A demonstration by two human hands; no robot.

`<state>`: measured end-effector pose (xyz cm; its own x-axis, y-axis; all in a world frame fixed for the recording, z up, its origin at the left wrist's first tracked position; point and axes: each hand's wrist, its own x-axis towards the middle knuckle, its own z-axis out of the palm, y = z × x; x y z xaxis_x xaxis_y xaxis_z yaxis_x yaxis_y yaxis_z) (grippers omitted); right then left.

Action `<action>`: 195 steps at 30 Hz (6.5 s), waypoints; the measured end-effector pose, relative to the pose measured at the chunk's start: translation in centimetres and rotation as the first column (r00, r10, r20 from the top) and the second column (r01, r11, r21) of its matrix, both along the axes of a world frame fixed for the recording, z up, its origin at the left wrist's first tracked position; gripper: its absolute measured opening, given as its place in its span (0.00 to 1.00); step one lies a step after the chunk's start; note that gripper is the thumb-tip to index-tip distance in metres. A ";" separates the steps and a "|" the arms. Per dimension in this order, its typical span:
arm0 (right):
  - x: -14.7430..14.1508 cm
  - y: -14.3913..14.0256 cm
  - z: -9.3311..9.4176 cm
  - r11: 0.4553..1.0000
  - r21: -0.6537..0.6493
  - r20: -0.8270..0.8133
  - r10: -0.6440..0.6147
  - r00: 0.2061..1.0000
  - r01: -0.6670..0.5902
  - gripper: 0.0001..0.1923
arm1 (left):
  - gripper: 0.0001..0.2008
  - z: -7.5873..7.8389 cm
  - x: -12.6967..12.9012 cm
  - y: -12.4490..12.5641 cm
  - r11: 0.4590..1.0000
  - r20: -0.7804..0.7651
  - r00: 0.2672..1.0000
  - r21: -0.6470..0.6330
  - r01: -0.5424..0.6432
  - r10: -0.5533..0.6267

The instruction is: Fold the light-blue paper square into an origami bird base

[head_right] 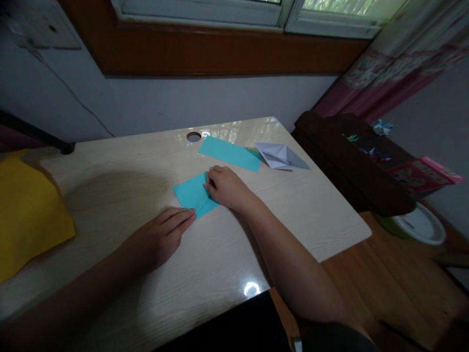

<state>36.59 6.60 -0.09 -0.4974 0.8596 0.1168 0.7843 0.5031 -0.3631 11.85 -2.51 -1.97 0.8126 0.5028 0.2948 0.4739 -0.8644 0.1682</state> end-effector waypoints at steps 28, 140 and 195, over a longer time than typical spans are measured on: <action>0.0 -0.1 0.2 1.000 -0.013 0.008 0.001 1.000 -0.001 0.04 | 0.22 -0.2 -1.0 1.6 0.987 0.156 0.987 -0.147 0.056 -0.033; -2.0 0.0 -1.0 0.994 0.076 -0.016 -0.076 0.997 0.077 0.06 | 0.20 0.2 0.0 0.5 0.999 0.099 0.994 0.002 -0.040 0.040; -2.5 -0.6 -0.7 0.995 -0.008 -0.148 -0.096 0.984 0.096 0.06 | 0.21 0.0 0.9 -0.2 0.994 0.058 0.992 -0.030 -0.110 0.111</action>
<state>34.06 6.01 -0.76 -0.3902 0.9026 0.1819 0.7663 0.4278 -0.4792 12.75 -2.71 -1.93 0.7332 0.5969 0.3258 0.5547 -0.8021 0.2212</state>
